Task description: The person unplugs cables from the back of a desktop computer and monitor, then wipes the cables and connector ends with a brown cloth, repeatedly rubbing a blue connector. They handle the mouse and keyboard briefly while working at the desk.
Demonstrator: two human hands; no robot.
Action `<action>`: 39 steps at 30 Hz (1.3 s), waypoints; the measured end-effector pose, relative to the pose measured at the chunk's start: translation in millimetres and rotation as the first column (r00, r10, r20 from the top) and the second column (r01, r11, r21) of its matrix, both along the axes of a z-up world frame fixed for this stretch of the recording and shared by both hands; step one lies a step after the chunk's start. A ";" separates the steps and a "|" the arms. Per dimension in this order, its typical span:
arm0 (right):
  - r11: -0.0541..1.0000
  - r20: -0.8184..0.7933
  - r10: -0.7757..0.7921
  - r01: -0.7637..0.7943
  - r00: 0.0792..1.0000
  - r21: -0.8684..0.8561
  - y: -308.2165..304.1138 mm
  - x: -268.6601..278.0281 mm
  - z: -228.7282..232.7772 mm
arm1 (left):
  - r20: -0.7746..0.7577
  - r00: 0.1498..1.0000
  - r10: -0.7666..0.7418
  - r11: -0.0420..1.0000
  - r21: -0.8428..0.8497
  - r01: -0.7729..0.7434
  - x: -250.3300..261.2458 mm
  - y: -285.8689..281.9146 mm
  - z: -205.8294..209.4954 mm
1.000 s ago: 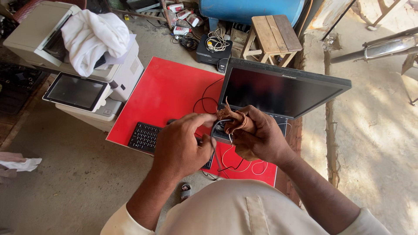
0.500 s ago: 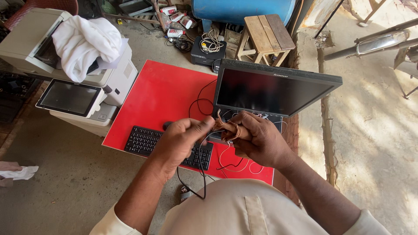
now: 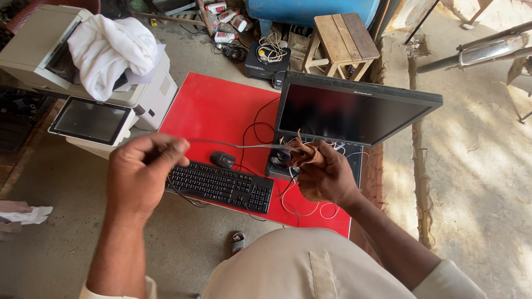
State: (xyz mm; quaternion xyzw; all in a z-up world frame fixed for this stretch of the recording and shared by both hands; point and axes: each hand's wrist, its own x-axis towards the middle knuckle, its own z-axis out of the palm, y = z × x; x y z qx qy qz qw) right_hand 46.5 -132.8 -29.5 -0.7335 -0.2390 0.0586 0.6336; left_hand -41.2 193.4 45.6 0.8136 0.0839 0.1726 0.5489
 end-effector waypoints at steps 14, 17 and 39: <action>0.968 0.194 0.110 -0.061 0.975 -0.245 40.6 -21.7 38.2 | 0.062 0.976 -0.211 0.951 0.244 0.190 -10.4 -83.6 -15.2; 0.954 0.312 0.114 -0.016 0.943 -0.300 30.2 -13.5 21.1 | 0.147 0.963 -0.228 0.965 0.165 0.203 -16.6 -81.4 -16.3; 0.957 0.290 0.033 0.053 0.956 -0.284 30.5 -16.2 14.7 | 0.089 0.973 -0.212 0.885 0.440 0.152 2.6 -105.4 -41.0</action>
